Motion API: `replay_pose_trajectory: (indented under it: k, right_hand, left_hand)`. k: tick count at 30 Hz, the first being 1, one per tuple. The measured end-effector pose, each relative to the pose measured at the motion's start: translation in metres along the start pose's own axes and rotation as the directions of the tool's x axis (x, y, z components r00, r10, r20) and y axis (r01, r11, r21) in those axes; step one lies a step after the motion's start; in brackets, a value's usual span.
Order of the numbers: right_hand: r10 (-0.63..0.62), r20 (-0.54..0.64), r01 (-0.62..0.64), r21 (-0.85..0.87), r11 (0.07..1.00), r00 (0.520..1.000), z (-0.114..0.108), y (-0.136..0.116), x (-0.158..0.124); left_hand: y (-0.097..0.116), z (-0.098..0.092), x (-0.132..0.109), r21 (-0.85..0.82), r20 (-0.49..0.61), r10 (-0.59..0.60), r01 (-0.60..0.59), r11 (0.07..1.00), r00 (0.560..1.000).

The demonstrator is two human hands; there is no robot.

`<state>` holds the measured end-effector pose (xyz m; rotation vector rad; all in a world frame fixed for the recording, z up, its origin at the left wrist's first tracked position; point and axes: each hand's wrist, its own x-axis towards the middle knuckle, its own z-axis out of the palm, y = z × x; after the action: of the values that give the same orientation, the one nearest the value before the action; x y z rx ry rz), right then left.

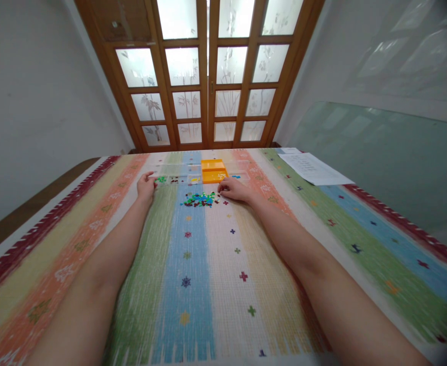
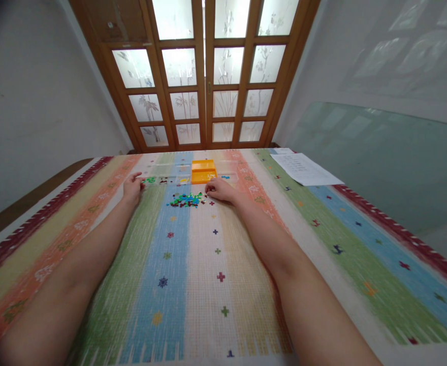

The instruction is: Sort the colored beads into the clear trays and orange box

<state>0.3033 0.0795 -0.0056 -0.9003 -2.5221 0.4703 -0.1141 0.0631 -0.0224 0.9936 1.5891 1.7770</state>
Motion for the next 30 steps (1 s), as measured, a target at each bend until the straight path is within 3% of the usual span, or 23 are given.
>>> replay_pose_trajectory:
  k: [5,9,13,18,30]
  right_hand:
    - [0.085,-0.068,-0.080,0.072,0.994,0.994,0.004,0.001,-0.002]
    - [0.178,-0.170,-0.160,0.117,0.980,0.969,0.003,0.001,-0.006]
    - [0.208,-0.282,-0.164,0.171,0.972,0.937,-0.001,0.005,-0.006]
    - [0.274,-0.459,-0.166,0.262,0.951,0.845,-0.006,0.019,-0.003]
    - [0.491,-0.631,-0.267,0.421,0.867,0.601,-0.022,0.064,-0.011]
  left_hand:
    - [0.004,0.001,-0.003,0.017,0.008,-0.003,0.003,1.000,1.000]
    - [0.004,0.000,-0.004,0.044,0.025,0.010,-0.011,0.999,1.000]
    - [0.000,0.000,-0.002,0.056,0.041,0.032,-0.034,0.998,0.999]
    - [0.001,0.000,-0.004,0.063,0.050,0.034,-0.037,0.997,0.998]
    - [0.004,0.001,-0.008,0.081,0.070,0.045,-0.050,0.995,0.997]
